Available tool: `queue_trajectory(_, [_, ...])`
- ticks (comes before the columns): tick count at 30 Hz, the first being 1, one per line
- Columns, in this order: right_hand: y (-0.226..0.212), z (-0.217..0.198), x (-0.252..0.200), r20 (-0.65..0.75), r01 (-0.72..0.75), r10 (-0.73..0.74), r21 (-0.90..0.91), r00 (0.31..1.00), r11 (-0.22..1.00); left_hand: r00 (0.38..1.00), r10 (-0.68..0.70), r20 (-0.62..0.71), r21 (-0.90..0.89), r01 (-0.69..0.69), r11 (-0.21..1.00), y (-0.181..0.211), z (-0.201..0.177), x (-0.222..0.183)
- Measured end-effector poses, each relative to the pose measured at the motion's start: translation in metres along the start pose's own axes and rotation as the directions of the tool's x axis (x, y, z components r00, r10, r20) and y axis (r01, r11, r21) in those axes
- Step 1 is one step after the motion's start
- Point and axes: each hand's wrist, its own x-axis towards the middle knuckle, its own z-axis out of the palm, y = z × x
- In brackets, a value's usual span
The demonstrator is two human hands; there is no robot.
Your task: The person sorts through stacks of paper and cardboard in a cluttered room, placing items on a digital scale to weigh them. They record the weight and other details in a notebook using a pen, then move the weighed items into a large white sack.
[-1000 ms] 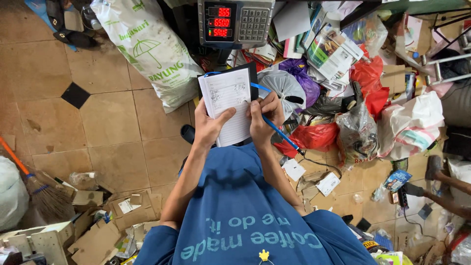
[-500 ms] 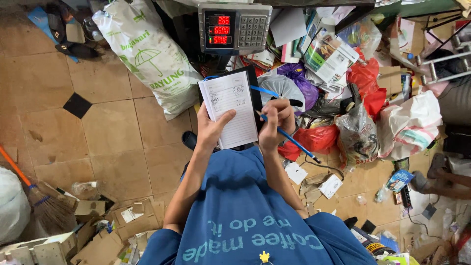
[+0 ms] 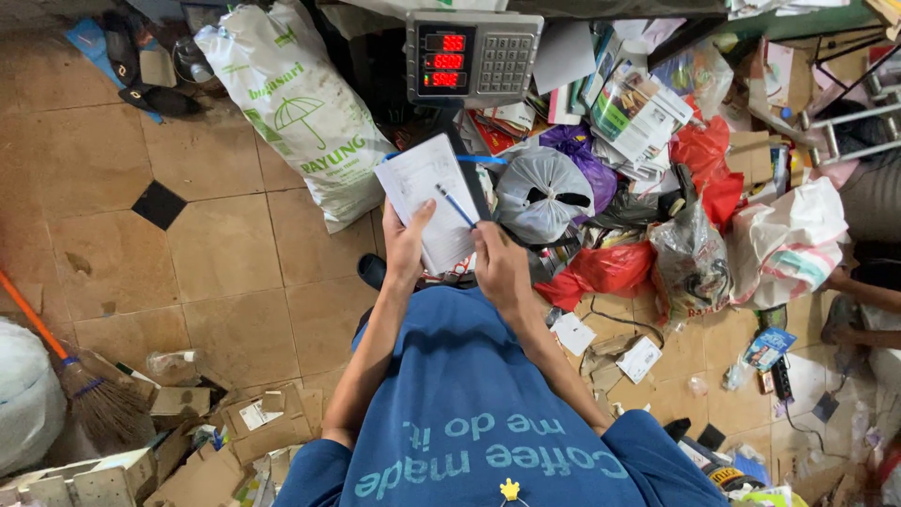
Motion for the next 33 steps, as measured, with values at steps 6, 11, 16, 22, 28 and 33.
queue_trajectory(6, [-0.038,0.005,0.003,-0.064,-0.057,0.057,0.001,0.996,0.998,0.992,0.111,0.066,0.119,-0.118,0.986,0.03,-0.008,-0.006])
queue_trajectory(11, [-0.064,0.013,0.021,-0.085,-0.14,0.154,0.152,0.984,0.978,0.998,0.044,0.051,0.016,-0.045,0.999,0.036,-0.02,0.006])
queue_trajectory(16, [-0.075,0.02,0.049,-0.172,-0.038,0.026,-0.068,0.985,0.997,0.993,-0.115,0.033,-0.305,0.12,0.945,0.021,-0.042,0.022])
queue_trajectory(22, [-0.047,0.025,0.061,-0.069,-0.056,0.071,0.192,0.995,0.98,0.994,0.004,0.113,-0.122,0.009,0.993,-0.009,-0.054,0.028])
queue_trajectory(28, [-0.01,-0.017,0.07,0.156,-0.271,0.232,0.322,0.96,0.907,0.972,0.021,0.235,0.041,-0.032,0.999,-0.038,-0.037,0.033])
queue_trajectory(33, [0.064,-0.036,0.057,0.249,-0.374,0.28,0.576,0.927,0.727,0.905,-0.298,0.304,-0.484,0.416,0.77,-0.074,-0.003,0.047])
